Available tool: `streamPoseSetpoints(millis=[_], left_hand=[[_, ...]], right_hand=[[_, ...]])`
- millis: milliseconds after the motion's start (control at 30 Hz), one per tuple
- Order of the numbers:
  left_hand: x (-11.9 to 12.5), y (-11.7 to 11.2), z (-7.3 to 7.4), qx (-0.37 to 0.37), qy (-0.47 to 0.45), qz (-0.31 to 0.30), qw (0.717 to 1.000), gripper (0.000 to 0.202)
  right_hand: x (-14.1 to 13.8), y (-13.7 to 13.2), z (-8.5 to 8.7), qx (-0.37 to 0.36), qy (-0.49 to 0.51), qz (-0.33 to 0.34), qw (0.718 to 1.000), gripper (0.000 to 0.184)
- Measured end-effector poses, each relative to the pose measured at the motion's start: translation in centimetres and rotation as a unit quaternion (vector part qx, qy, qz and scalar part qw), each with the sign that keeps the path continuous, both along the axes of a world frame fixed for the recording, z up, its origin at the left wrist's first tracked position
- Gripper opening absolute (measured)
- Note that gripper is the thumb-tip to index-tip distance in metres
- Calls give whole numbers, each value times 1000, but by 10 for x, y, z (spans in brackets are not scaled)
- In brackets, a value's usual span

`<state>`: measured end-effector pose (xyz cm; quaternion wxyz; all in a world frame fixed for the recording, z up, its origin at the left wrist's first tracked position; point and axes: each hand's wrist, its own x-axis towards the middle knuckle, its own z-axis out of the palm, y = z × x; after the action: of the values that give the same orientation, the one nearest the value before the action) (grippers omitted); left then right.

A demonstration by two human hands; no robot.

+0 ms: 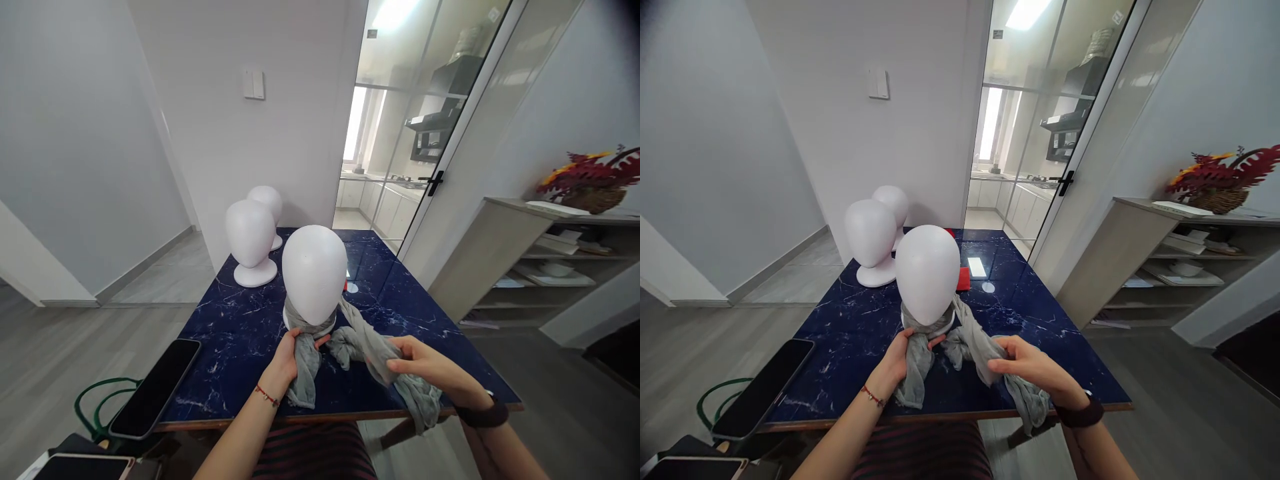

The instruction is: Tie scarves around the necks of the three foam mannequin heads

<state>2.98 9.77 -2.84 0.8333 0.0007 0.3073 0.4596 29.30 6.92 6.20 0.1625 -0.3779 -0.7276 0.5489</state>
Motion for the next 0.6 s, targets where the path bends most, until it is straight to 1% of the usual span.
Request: streamPoseSetpoints(millis=[33,100,167,233,300,367,400,433,467,500,533,567,600], left_hand=[[0,0,0,-3,0,-5,1000,44],[0,-1,1,-9,-1,-12,1000,44],[0,0,0,-5,-3,-11,1000,43],[-1,0,-3,2,0,-12,1000,42],[-1,1,-6,11,3,-13,1000,42],[-2,2,-10,16,2,-13,1000,42],[-2,2,-11,15,1,-13,1000,42],[-2,3,-12,12,1,-13,1000,41],[-2,3,-12,9,1,-14,1000,41],[-2,3,-12,7,4,-14,1000,39],[-2,2,-11,8,6,-14,1000,38],[-2,2,-10,11,9,-11,1000,37],[-2,1,-9,15,13,-7,1000,36]], right_hand=[[4,-5,3,-31,46,-5,998,44],[16,-12,4,-62,126,-51,989,52],[30,-17,3,-48,196,-109,973,51],[48,-18,5,-3,258,-180,949,43],[68,-15,13,48,299,-270,914,37],[85,-8,27,89,331,-376,861,30],[91,-5,34,109,348,-417,833,27],[95,-2,41,130,362,-445,809,24],[97,1,47,149,372,-460,793,23],[95,2,50,161,372,-465,787,23],[90,2,52,166,361,-459,794,24],[83,1,51,160,342,-447,811,25],[73,-2,48,146,317,-427,834,27]])
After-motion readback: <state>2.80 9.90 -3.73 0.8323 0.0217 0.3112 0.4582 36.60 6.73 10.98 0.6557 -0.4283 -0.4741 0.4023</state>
